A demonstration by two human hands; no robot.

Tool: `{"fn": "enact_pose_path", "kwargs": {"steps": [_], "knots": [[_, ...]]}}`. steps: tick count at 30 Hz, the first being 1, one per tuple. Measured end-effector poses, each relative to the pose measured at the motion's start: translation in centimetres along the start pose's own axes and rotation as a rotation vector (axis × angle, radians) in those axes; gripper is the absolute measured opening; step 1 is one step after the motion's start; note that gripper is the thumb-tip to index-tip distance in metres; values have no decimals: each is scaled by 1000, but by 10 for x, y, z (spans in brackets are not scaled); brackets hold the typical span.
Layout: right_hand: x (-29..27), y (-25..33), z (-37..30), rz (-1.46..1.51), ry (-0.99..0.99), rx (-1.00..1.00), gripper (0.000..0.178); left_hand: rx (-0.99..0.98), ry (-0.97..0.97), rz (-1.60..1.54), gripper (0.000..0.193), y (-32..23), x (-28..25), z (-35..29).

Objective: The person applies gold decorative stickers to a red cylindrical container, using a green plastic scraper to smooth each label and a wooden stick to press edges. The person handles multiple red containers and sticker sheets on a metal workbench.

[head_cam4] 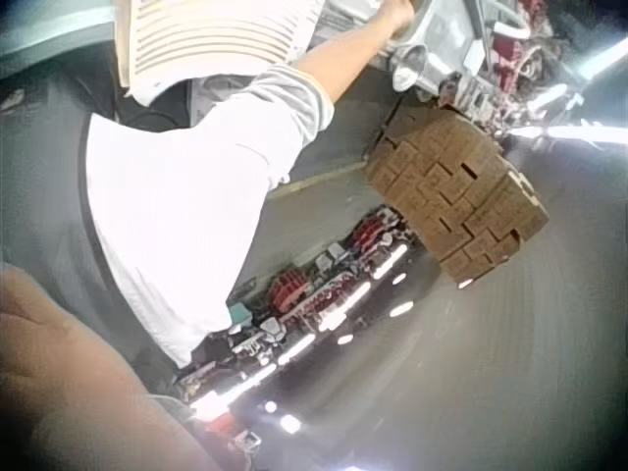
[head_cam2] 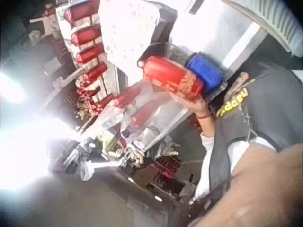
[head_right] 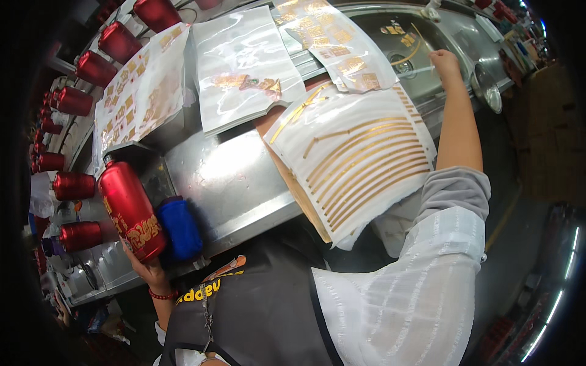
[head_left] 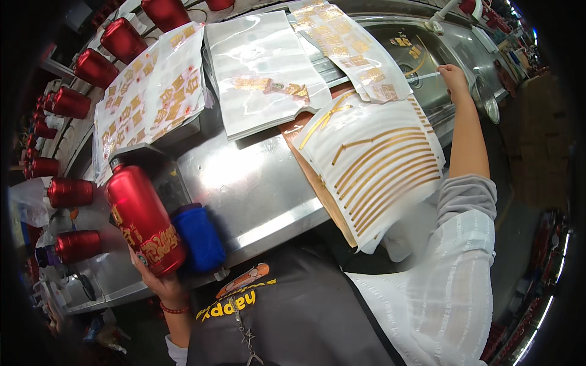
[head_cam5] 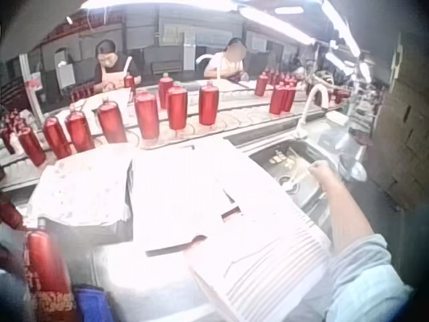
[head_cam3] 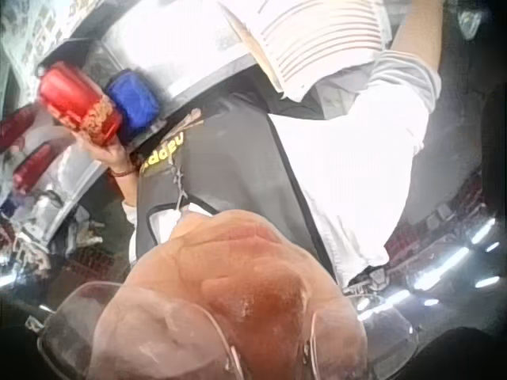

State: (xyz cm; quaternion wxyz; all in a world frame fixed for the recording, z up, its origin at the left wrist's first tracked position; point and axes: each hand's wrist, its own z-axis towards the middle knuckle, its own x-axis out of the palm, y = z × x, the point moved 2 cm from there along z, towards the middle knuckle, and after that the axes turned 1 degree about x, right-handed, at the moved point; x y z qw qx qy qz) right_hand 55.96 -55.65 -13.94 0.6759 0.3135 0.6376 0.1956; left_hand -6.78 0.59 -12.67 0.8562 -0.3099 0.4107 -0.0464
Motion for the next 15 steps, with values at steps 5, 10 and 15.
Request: {"fn": "enact_pose_path", "kwargs": {"steps": [5,10,15], "knots": [[22,-57,92,-191,-35,148,20,-54,42,-65,84,14,1,-3],[69,12,33,166,-24,532,21,-99,35,-94,88,13,-6,-14],[66,-11,53,411,-18,581,20,-32,39,-34,82,7,-4,-8]]}}
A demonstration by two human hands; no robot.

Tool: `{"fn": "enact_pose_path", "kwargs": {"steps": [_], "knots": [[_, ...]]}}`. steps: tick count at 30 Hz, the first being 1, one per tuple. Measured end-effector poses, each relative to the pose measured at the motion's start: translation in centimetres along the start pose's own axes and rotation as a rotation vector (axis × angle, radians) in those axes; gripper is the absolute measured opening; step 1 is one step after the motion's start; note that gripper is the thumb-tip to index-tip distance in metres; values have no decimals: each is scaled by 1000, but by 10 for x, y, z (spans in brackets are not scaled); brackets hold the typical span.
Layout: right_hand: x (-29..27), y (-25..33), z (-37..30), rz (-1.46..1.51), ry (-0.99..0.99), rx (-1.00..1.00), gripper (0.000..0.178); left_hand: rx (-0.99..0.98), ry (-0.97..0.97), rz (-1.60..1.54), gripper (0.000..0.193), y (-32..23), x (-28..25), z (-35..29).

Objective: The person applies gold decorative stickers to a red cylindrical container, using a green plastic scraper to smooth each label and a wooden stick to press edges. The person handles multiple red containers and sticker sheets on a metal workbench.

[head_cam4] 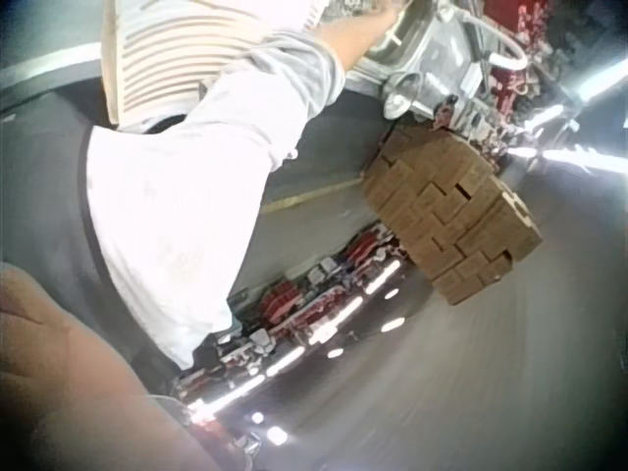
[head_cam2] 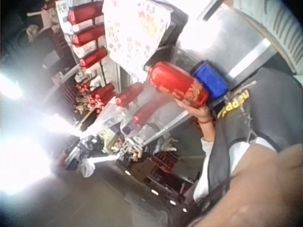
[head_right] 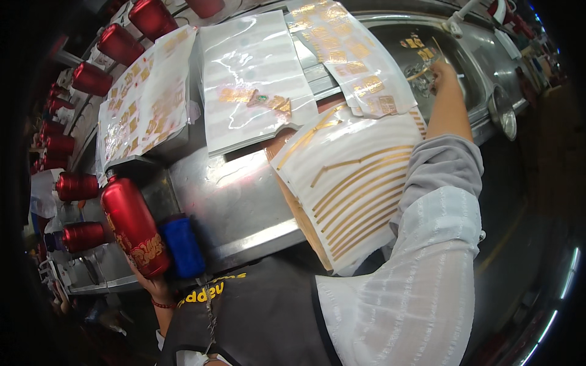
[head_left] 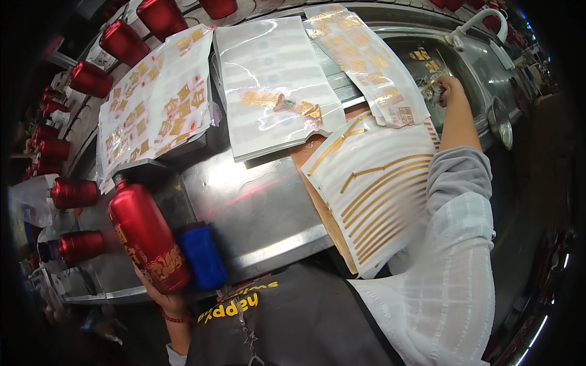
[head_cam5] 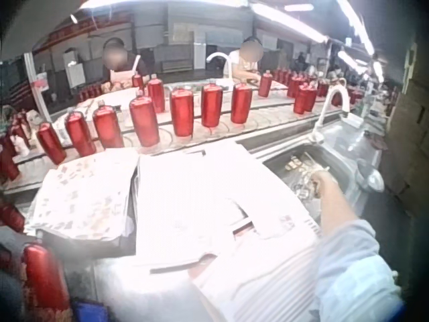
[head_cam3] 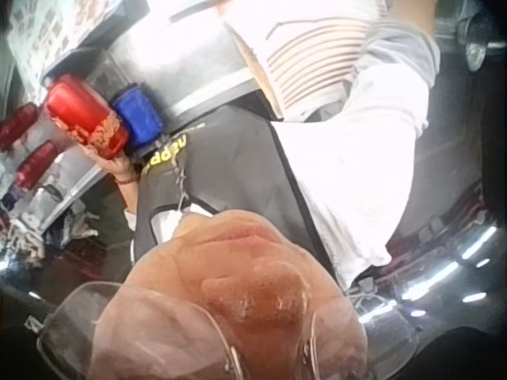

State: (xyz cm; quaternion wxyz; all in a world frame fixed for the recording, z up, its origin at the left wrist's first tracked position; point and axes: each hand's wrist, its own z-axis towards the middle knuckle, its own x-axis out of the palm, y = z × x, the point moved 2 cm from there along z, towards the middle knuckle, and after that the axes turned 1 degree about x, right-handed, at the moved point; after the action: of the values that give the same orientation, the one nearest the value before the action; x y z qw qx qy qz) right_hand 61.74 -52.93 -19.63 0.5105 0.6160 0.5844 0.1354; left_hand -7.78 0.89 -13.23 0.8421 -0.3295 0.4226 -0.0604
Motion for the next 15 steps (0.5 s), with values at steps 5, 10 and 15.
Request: {"fn": "enact_pose_path", "kwargs": {"steps": [5,10,15], "knots": [[-14,25,1,249,280,29,17,24,18,51,80,-4,1,6],[-37,59,-101,123,460,-233,20,9,-37,-17,103,-18,11,19],[-54,49,-117,-241,219,-497,15,40,-12,10,98,-20,8,19]]}}
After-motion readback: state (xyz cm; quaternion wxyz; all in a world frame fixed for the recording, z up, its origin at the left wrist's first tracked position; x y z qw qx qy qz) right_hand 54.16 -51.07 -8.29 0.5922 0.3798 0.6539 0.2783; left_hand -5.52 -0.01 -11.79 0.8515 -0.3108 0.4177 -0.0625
